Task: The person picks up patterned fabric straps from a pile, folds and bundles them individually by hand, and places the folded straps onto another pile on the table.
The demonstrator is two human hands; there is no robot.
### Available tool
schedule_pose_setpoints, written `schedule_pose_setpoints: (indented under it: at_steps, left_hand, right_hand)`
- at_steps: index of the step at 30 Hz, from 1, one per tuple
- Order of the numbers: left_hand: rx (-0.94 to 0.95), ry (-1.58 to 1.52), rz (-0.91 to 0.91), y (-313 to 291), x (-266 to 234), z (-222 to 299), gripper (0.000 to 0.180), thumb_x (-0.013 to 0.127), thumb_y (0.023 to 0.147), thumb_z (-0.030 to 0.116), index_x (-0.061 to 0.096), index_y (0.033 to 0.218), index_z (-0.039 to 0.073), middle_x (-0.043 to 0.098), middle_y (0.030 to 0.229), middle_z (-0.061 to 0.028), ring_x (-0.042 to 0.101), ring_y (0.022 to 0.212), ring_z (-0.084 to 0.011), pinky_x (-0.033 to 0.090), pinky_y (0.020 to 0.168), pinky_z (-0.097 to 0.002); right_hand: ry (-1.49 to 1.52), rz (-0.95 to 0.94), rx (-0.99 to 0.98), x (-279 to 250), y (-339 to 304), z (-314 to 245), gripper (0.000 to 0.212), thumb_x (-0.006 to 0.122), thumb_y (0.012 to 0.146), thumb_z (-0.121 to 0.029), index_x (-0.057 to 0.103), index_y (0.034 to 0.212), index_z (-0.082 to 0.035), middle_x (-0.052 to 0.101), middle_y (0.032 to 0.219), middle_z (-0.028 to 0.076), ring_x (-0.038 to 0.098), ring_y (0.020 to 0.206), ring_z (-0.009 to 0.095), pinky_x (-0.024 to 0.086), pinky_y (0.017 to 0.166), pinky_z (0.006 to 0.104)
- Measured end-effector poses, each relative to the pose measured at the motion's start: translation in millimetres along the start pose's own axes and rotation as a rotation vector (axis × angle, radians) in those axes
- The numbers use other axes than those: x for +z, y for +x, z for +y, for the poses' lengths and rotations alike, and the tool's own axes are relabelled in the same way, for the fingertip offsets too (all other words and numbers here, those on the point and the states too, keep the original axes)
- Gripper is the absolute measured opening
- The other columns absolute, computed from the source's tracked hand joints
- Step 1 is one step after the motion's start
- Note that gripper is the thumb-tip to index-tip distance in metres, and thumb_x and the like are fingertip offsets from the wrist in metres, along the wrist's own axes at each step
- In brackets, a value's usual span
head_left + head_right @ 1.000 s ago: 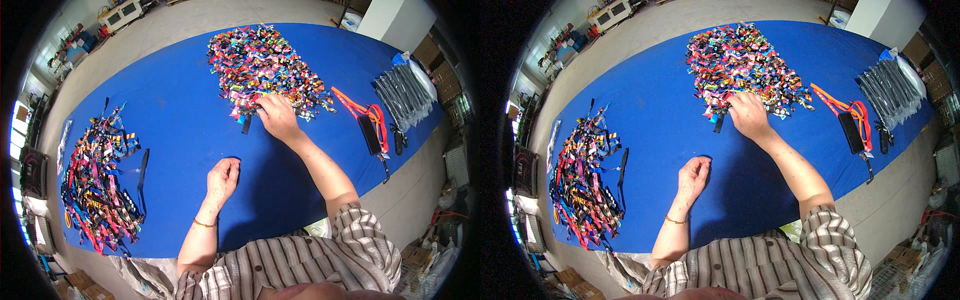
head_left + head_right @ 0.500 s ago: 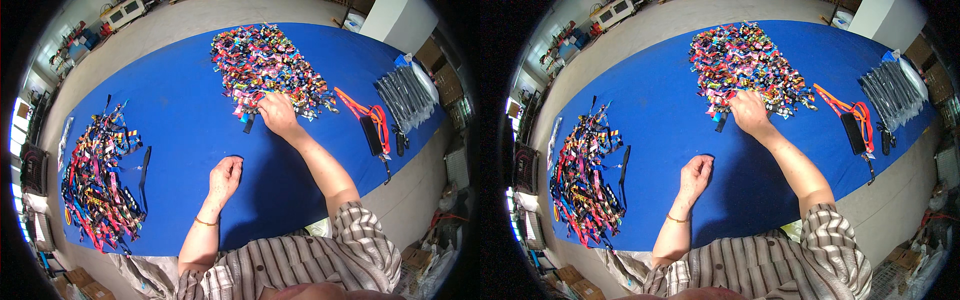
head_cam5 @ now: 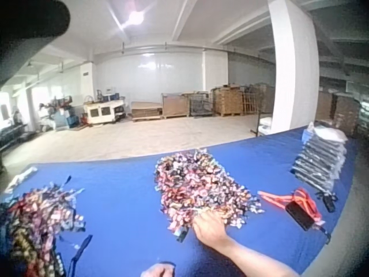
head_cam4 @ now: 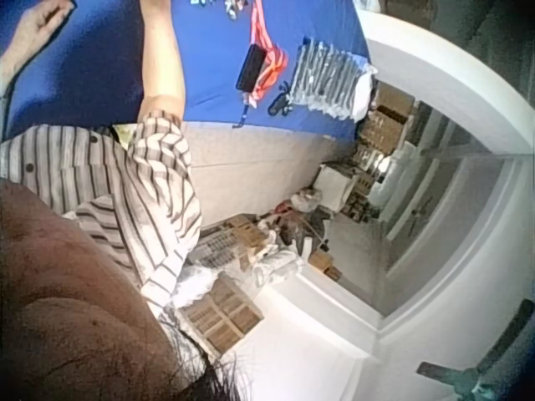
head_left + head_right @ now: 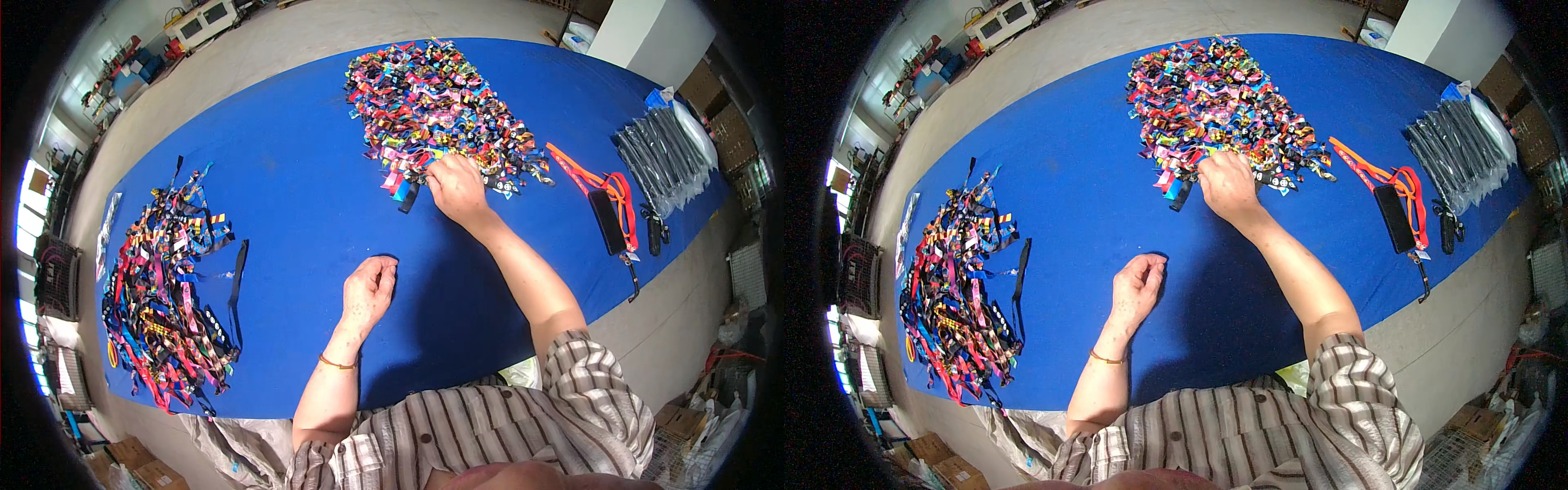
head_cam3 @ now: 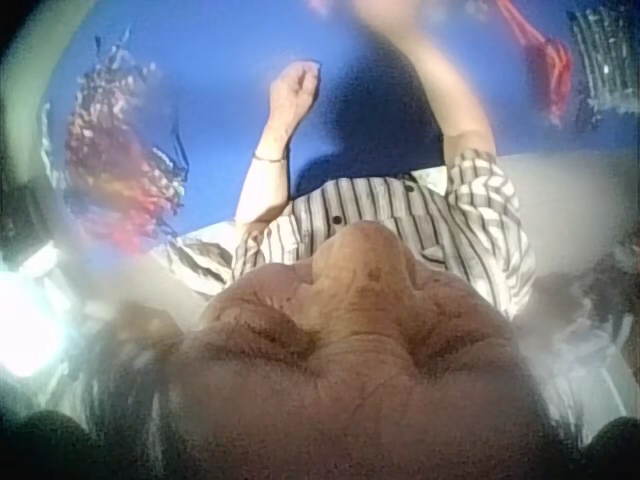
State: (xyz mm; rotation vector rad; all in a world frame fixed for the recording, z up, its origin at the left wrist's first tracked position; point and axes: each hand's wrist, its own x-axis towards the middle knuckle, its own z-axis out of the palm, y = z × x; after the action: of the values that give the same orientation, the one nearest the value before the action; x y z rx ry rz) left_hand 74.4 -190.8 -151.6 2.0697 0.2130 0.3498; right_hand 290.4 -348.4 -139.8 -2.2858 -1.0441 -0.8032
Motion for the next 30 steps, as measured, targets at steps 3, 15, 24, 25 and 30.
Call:
schedule_pose_setpoints:
  at_steps: [3, 15, 24, 25, 30]
  left_hand:
    - [-0.011, 0.01, -0.006, 1, 0, 1, 0.013, 0.063, 0.091, 0.009, 0.069, 0.101, 0.003, 0.065, 0.078, -0.0056, 0.06, 0.066, -0.0102, 0.05, 0.063, -0.0259]
    - [0.0, 0.009, -0.01, 1, -1, 3, 0.013, 0.063, 0.092, 0.01, 0.069, 0.101, 0.003, 0.067, 0.082, -0.0078, 0.062, 0.068, -0.0127, 0.051, 0.065, -0.0273]
    - [-0.045, 0.011, -0.039, 2, -2, 3, 0.013, 0.062, 0.091, 0.009, 0.069, 0.1, 0.003, 0.069, 0.09, -0.0122, 0.067, 0.072, -0.0221, 0.053, 0.068, -0.0314]
    - [-0.045, 0.011, -0.04, 2, -2, 4, 0.013, 0.062, 0.091, 0.009, 0.069, 0.1, 0.003, 0.069, 0.09, -0.0122, 0.067, 0.072, -0.0221, 0.053, 0.068, -0.0314]
    - [-0.05, 0.004, -0.022, 1, -2, 5, 0.012, 0.062, 0.091, 0.009, 0.069, 0.099, 0.003, 0.068, 0.088, -0.0119, 0.066, 0.071, -0.0219, 0.052, 0.066, -0.0315]
  right_hand:
    - [-0.026, -0.023, 0.009, 2, 2, 2, 0.009, 0.069, 0.077, -0.012, 0.062, 0.081, -0.009, 0.056, 0.082, 0.009, 0.058, 0.085, 0.03, 0.042, 0.079, 0.0432]
    - [0.021, 0.015, 0.012, -22, 1, -29, 0.019, 0.071, 0.076, -0.016, 0.06, 0.09, -0.01, 0.057, 0.087, 0.008, 0.057, 0.086, 0.029, 0.042, 0.077, 0.042]
    - [0.257, -0.194, -0.104, -13, -34, -71, 0.008, 0.065, 0.082, -0.012, 0.062, 0.089, -0.008, 0.058, 0.087, 0.008, 0.058, 0.084, 0.029, 0.043, 0.075, 0.0422]
    - [0.237, -0.207, -0.07, -13, -34, -69, 0.01, 0.066, 0.082, -0.01, 0.064, 0.092, -0.008, 0.06, 0.091, 0.007, 0.059, 0.087, 0.028, 0.043, 0.076, 0.0412]
    - [0.134, -0.193, -0.021, -17, -27, -53, 0.009, 0.065, 0.083, -0.01, 0.063, 0.091, -0.007, 0.061, 0.092, 0.007, 0.059, 0.087, 0.028, 0.043, 0.077, 0.0417]
